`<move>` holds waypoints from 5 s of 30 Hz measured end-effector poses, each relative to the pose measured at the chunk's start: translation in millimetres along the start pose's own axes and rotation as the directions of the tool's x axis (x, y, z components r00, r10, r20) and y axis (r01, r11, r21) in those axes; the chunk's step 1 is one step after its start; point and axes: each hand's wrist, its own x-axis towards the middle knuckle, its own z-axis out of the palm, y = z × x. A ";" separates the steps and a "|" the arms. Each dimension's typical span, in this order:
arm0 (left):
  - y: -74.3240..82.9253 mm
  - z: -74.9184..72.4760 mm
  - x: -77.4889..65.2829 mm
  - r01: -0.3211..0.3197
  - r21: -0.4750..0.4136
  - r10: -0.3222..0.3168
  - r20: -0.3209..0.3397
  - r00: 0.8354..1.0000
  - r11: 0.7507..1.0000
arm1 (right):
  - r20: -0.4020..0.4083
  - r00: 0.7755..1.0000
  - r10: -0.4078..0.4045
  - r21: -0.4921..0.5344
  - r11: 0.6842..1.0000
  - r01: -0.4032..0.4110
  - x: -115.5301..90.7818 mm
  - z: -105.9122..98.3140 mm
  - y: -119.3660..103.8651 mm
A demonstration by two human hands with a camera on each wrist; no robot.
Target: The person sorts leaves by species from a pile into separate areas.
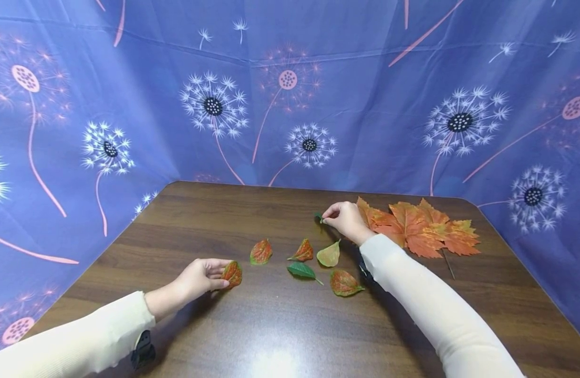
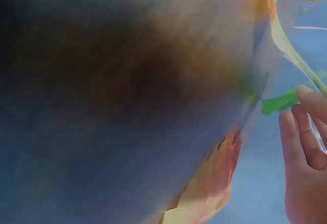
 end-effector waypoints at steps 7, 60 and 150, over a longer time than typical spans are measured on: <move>0.5 0.5 2.3 0.017 0.006 -0.017 -0.006 1.000 1.000 | 0.003 1.000 0.005 -0.015 1.000 -0.005 -0.6 -2.0 2.4; 7.0 2.3 -0.1 0.045 0.057 -0.043 -0.032 0.999 0.997 | 0.187 0.969 0.163 0.326 0.920 -0.217 -37.1 -27.1 -48.0; 6.6 -1.9 5.3 0.034 -0.058 -0.032 0.025 0.999 0.998 | 0.241 0.901 0.360 0.539 0.722 -0.433 8.7 1.7 -47.4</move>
